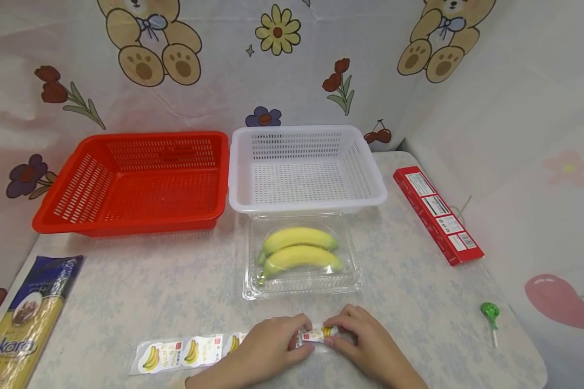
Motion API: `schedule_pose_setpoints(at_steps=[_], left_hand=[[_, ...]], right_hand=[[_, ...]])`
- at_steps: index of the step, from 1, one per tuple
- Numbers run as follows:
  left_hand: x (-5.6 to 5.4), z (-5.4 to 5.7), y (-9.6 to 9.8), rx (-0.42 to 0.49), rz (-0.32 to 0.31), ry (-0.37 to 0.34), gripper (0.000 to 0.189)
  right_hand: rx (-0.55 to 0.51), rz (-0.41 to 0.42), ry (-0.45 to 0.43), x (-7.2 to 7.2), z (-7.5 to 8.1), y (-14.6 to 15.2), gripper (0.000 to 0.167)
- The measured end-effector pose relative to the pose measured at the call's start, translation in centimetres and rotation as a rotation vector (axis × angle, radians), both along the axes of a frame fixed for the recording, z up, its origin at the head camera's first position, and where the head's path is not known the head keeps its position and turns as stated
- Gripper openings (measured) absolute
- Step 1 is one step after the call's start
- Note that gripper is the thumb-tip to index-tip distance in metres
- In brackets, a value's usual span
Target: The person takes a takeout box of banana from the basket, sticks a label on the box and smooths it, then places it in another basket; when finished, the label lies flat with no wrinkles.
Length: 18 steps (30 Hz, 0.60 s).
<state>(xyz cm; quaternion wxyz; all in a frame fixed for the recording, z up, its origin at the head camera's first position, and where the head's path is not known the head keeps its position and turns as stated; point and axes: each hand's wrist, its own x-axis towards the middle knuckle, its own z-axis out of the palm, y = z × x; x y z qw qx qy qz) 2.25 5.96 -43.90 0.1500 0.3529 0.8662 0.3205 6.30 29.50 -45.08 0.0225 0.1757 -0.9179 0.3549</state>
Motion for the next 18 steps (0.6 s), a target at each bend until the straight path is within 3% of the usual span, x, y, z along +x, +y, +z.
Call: schedule_pose_setpoints(at_steps=[8,13,18], left_hand=[[0.01,0.27,0.03,0.04,0.056,-0.089,0.033],[-0.12,0.42,0.21,0.072,0.11,-0.07,0.026],[-0.11,0.49,0.12,0.111,0.142,-0.057,0.019]], right_hand=[[-0.048,0.014,0.002,0.03,-0.06,-0.01,0.024],[-0.11,0.058,0.032,-0.13,-0.04,0.04,0.03],[-0.225,0.051,-0.041,-0.18,0.13,0.03,0.032]])
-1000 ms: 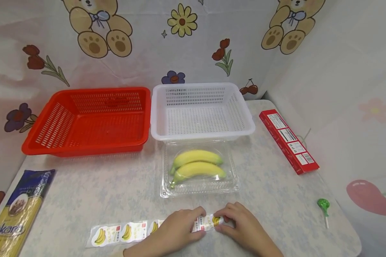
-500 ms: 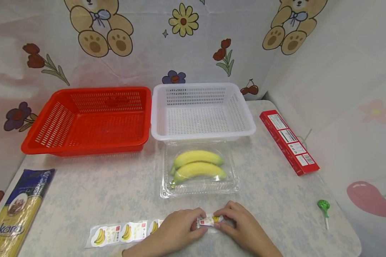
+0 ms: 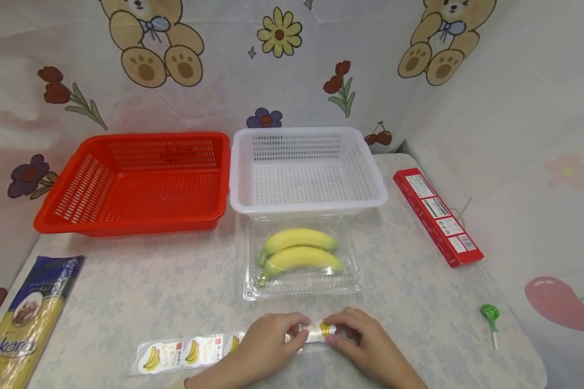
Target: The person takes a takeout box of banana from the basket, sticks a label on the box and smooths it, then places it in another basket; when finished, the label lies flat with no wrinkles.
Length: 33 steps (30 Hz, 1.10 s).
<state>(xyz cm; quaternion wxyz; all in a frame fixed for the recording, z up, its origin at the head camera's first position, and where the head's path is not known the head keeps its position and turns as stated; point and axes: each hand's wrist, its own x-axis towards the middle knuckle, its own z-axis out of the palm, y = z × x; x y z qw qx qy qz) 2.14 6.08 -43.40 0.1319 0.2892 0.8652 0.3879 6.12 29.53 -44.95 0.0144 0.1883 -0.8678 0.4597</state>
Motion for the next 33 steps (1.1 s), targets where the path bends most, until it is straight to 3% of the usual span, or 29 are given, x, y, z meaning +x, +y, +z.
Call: schedule_pose_setpoints(at_steps=[5,11,15,19,25,33], left_hand=[[0.1,0.2,-0.1,0.086,0.027,0.018,0.02],[0.3,1.0,-0.5,0.109,0.016,0.074,0.023],[0.4,1.9,-0.8,0.12,-0.012,0.184,0.023],[0.3,3.1,-1.1,0.148,-0.014,0.304,0.023],[-0.9,4.9,-1.7,0.179,0.043,0.366,0.024],[-3.4,7.3,-1.9,0.096,0.083,0.336,0.027]], right_hand=[[-0.081,-0.004,-0.03,-0.1,0.2,0.0,0.034],[-0.139,-0.051,-0.089,0.0,1.2,-0.1,0.031],[-0.163,-0.026,-0.074,0.0,2.0,-0.3,0.031],[-0.2,0.038,0.029,-0.5,3.0,-0.6,0.038],[-0.207,0.029,0.1,-1.9,4.9,-1.5,0.04],[-0.135,0.009,0.183,-4.4,7.1,-2.2,0.042]])
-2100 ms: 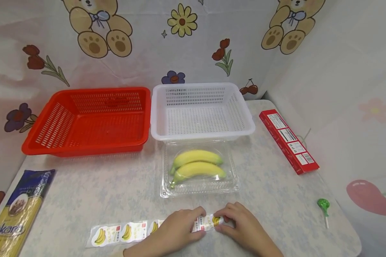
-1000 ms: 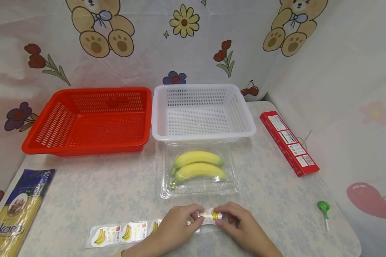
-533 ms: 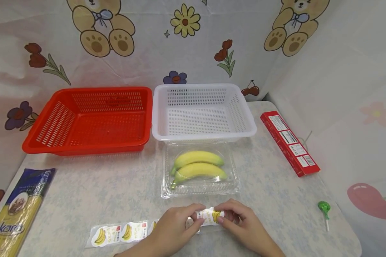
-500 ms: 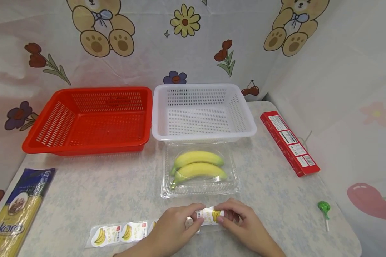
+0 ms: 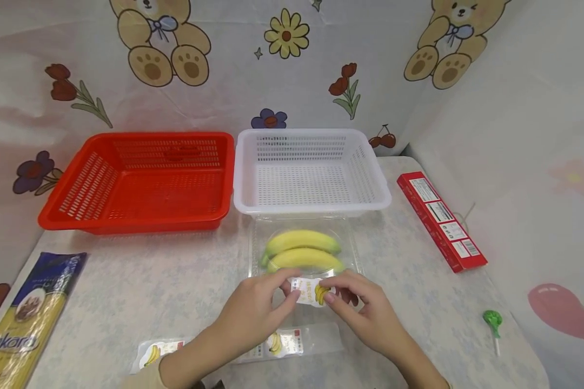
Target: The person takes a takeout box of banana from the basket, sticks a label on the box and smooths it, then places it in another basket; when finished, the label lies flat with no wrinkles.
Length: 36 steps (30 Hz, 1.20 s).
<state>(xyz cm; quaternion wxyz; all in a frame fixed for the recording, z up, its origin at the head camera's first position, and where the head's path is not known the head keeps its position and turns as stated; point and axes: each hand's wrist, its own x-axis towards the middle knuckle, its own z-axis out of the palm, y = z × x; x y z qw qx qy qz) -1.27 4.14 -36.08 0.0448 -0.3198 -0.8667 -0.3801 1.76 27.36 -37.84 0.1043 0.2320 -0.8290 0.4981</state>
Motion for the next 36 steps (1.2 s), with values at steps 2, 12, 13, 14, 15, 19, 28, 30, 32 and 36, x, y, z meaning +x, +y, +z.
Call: schedule_pose_setpoints(at_steps=[2,12,13,14,15,19,28,30,32,36], left_hand=[[-0.8,0.4,0.2,-0.036,0.021,-0.004,0.028],[-4.4,0.5,1.8,-0.139,0.102,0.054,0.025],[-4.7,0.5,2.0,-0.144,0.106,0.065,0.025],[-5.0,0.4,2.2,-0.153,0.113,0.081,0.025],[-5.3,0.4,2.4,-0.163,0.119,0.096,0.025],[-6.2,0.1,3.0,-0.203,0.147,0.136,0.025],[-7.1,-0.8,3.6,-0.289,0.178,0.105,0.022],[-7.2,-0.8,3.7,-0.31,0.185,0.108,0.019],[-7.3,-0.9,3.7,-0.345,0.201,0.124,0.014],[-7.3,-0.9,3.7,-0.424,0.236,0.154,0.014]], right_hand=[[0.027,-0.005,0.056,-0.9,0.4,0.0,0.043],[0.294,-0.142,0.211,-5.2,1.2,0.1,0.032],[0.321,-0.159,0.218,-5.5,1.2,0.1,0.031],[0.338,-0.171,0.226,-5.8,1.2,0.1,0.03],[0.354,-0.183,0.239,-6.1,1.1,0.1,0.03],[0.417,-0.223,0.246,-7.1,0.7,0.0,0.028],[0.53,-0.266,0.201,-8.2,-0.2,-0.1,0.026],[0.549,-0.274,0.192,-8.2,-0.3,-0.2,0.026],[0.569,-0.28,0.185,-8.3,-0.4,-0.2,0.026],[0.614,-0.267,0.188,-8.5,-0.5,-0.2,0.021]])
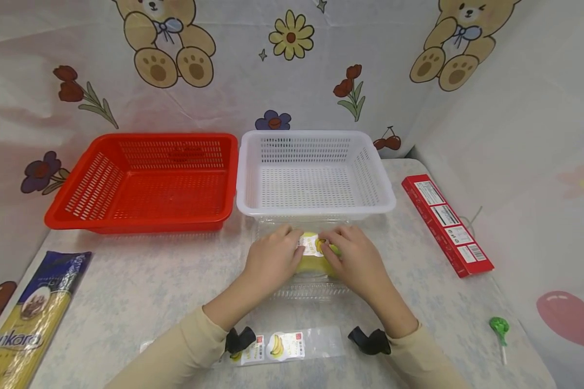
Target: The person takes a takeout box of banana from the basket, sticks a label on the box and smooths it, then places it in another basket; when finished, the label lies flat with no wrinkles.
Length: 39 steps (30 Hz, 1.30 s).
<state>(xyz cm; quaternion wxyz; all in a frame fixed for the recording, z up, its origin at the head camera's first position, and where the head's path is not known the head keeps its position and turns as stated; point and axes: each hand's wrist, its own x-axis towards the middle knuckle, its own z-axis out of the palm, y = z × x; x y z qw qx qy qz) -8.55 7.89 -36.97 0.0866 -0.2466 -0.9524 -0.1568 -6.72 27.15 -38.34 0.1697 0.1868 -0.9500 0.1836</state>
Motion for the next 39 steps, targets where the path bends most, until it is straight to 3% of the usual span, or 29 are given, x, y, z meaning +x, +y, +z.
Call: schedule_pose_setpoints(at_steps=[12,23,33,39], left_hand=[[0.3,-0.1,-0.8,-0.037,0.025,-0.033,0.014],[0.4,-0.1,-1.2,-0.01,0.043,0.015,0.018],[0.6,-0.5,-1.9,0.026,0.041,0.024,0.016],[1.3,-0.5,-3.0,0.088,0.041,0.015,0.016]], right_hand=[[0.02,-0.01,0.099,0.2,-0.1,0.5,0.022],[-0.026,-0.037,0.068,0.5,-0.3,0.6,0.024],[-0.039,-0.048,0.06,0.8,-0.2,0.7,0.018],[-0.072,-0.063,0.011,0.6,0.4,1.7,0.024]])
